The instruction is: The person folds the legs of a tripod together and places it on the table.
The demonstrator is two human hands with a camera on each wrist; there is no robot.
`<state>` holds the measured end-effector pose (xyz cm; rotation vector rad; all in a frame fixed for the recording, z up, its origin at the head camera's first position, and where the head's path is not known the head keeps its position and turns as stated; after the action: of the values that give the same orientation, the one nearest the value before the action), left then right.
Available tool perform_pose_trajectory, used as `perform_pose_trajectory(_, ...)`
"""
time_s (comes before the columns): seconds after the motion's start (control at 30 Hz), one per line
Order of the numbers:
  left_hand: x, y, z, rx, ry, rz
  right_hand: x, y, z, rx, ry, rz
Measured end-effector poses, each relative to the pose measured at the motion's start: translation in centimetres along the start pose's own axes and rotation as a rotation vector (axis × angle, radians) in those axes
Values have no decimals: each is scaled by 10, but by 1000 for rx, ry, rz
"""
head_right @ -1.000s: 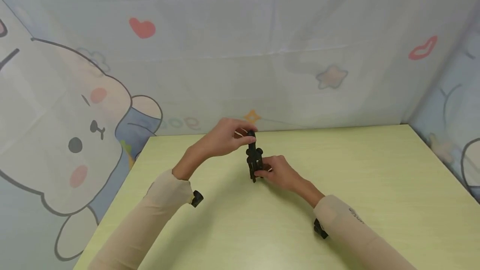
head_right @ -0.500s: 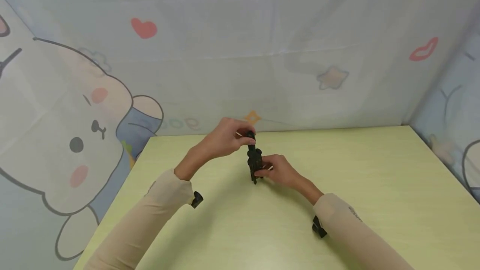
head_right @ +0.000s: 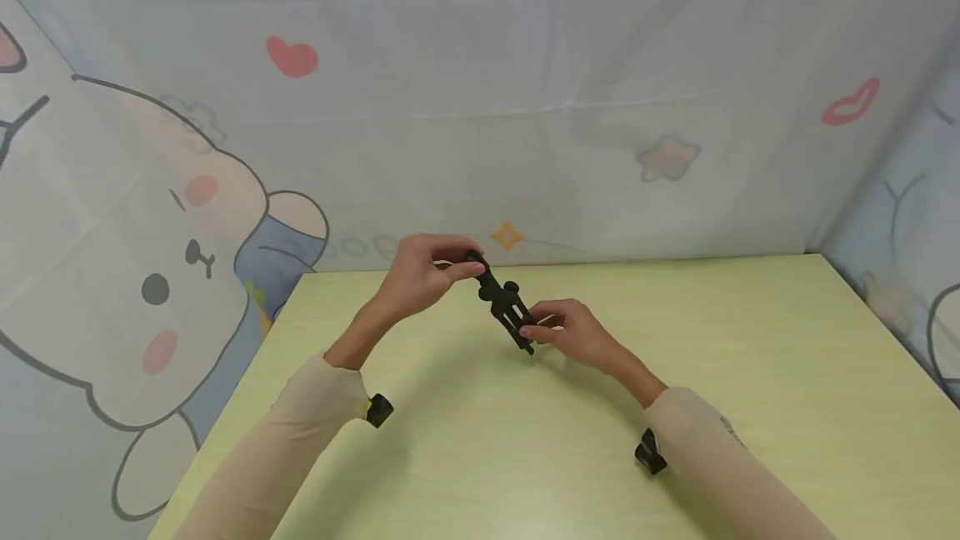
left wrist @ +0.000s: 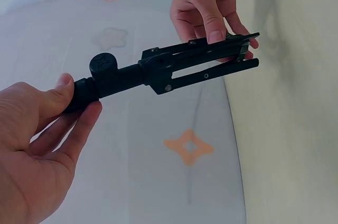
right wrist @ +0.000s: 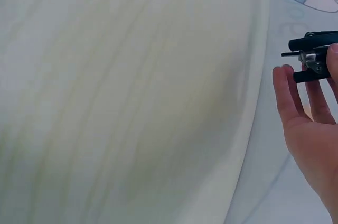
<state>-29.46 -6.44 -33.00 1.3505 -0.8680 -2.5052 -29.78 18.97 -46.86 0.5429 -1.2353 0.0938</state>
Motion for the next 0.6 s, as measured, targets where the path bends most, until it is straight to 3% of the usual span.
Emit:
perform_pose_trajectory(0.17,4,4,-4,-85,8,-118,2,3,-4,-5,-71,203)
perform_pose_trajectory(0.43,10,10,-12,-183,20,-165,10,10,-10,-89,-96,283)
perform_pose_trajectory(0.6,16,9,-16,-241,47,-218,16,12,-12,-114,-106,431)
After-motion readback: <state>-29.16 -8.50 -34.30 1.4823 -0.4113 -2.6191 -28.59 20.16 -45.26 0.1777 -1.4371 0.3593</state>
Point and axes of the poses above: each hand's wrist, its own z-axis towards the middle knuckle, its own y-axis out of the back of the hand, x = y × z, the point moved 1 cm from there along z, towards the middle knuckle, and after that the axes turned 3 degrees about -x, right-handed, at the moved point
